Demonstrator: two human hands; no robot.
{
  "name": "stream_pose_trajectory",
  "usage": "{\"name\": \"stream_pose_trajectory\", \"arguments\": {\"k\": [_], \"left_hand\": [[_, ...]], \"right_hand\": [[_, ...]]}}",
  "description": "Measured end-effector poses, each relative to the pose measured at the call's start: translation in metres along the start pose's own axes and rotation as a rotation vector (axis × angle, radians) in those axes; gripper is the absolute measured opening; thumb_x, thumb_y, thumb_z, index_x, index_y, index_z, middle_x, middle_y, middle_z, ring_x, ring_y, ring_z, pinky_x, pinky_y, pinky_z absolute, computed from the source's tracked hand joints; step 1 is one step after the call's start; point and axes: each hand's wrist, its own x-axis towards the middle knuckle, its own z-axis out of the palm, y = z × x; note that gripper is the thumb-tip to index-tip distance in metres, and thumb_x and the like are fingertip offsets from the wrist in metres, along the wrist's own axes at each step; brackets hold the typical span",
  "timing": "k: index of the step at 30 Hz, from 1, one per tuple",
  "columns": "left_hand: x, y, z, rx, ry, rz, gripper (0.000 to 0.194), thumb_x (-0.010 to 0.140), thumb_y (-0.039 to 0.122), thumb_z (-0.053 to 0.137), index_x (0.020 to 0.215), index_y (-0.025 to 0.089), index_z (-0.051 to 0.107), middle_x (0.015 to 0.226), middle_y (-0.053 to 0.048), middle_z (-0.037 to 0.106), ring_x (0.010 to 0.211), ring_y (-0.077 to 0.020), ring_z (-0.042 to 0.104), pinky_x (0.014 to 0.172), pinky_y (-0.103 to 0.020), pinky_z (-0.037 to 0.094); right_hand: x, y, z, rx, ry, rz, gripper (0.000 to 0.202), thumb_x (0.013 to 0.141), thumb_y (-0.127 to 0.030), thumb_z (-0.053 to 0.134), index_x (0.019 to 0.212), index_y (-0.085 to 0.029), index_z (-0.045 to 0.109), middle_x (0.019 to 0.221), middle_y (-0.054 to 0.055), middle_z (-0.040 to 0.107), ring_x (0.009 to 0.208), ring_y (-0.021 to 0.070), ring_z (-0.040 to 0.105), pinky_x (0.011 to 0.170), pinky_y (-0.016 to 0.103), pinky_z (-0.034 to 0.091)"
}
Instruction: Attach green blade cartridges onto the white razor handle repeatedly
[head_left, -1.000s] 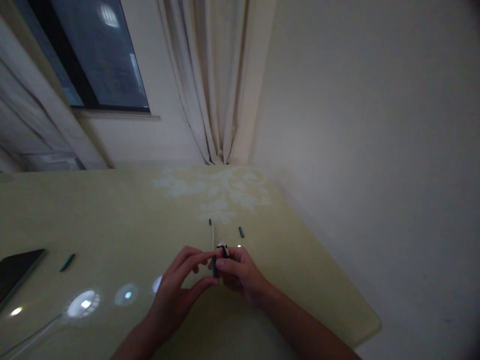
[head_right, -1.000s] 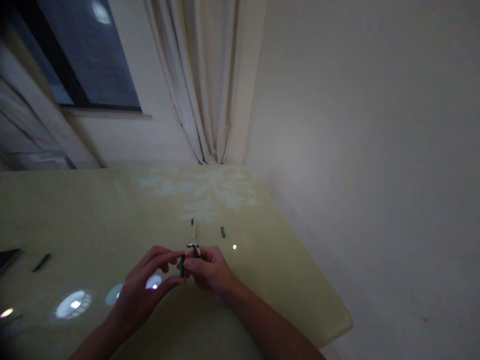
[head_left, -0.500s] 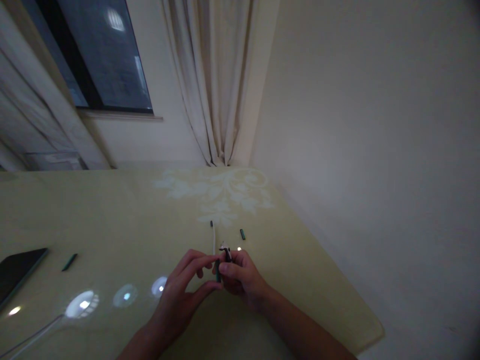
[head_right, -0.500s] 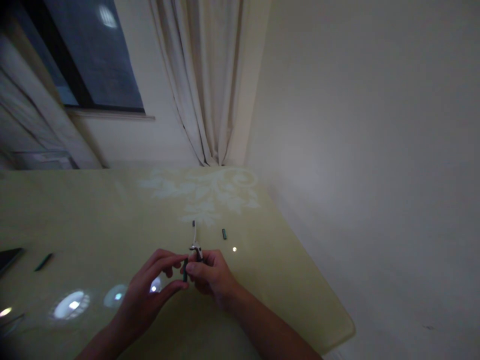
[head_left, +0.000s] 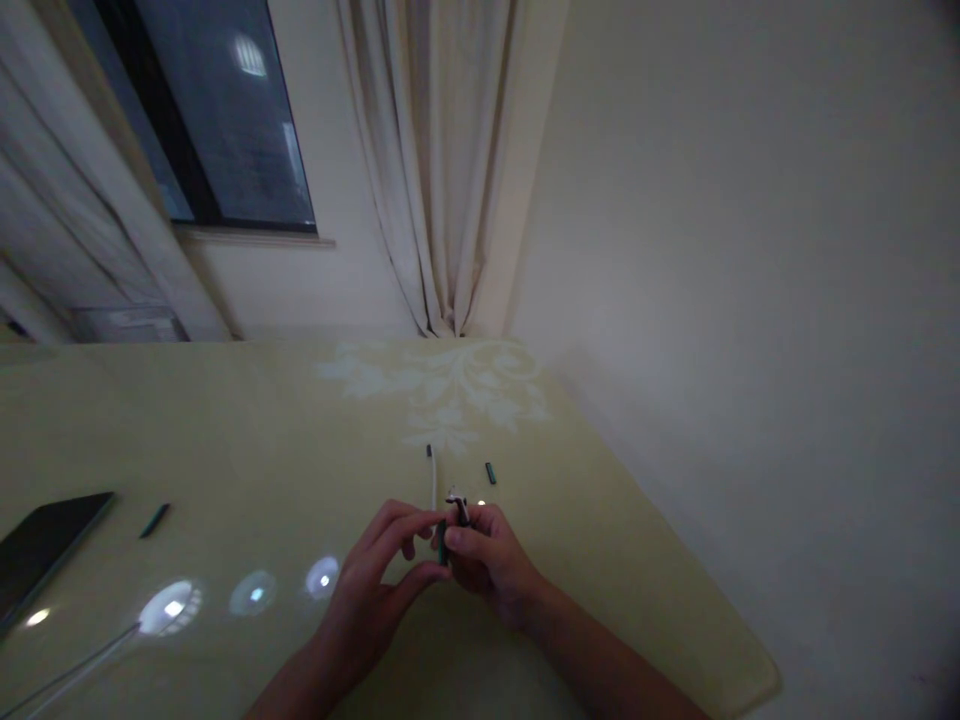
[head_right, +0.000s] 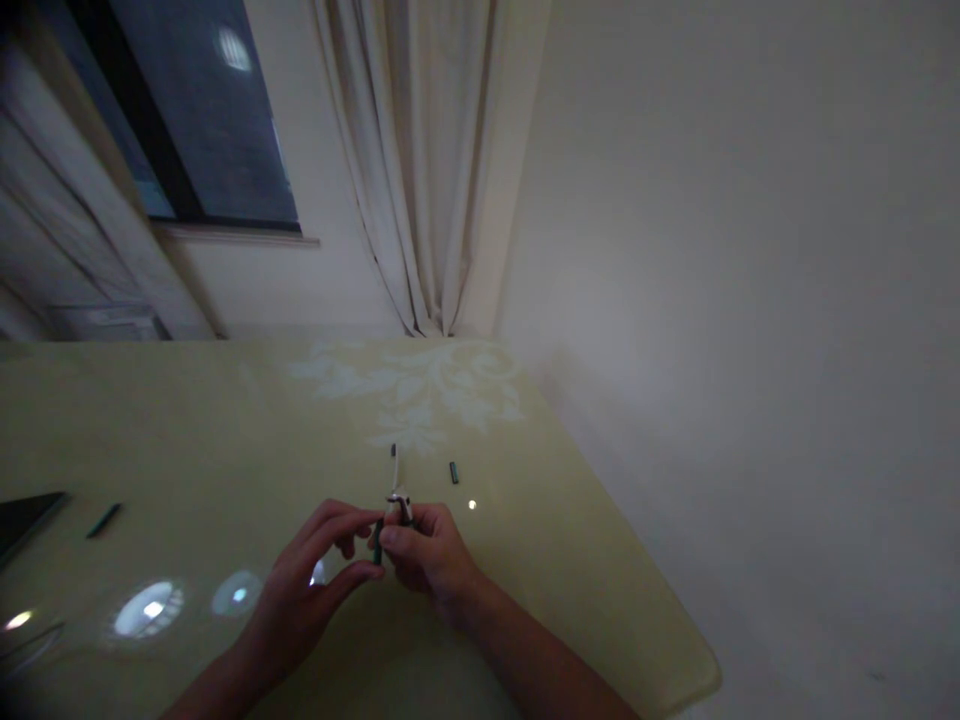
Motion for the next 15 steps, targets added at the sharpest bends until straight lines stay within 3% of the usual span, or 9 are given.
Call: {"name": "stream_pose_trajectory", "arguments": {"k": [10, 15], "left_hand": [[0.0011, 0.0026, 0.0025, -0.055, 0.029, -0.036, 0.033, 0.093, 0.04, 0.08, 0.125, 0.033, 0.075, 0.095, -0.002, 0.068, 0.076, -0.0174, 0.063, 0.072, -0.028, 0.057], [0.0006, 0.0025, 0.0003, -0.12, 0.019, -0.15, 0.058, 0.089, 0.038, 0.084, 0.144, 0.035, 0.063, 0.103, -0.002, 0.068, 0.079, -0.0172, 0.062, 0.079, -0.032, 0.056]], "right_hand": [[0.0015, 0.0029, -0.003, -0.021, 0.043, -0.015, 0.048, 0.069, -0.055, 0.093, 0.086, -0.015, 0.073, 0.057, -0.006, 0.051, 0.042, 0.0044, 0.029, 0.041, 0.021, 0.017], [0.0001, -0.0047, -0.0089, -0.159, 0.153, -0.141, 0.05, 0.071, -0.06, 0.089, 0.087, -0.017, 0.07, 0.057, -0.007, 0.049, 0.042, 0.0052, 0.028, 0.041, 0.022, 0.02]]}}
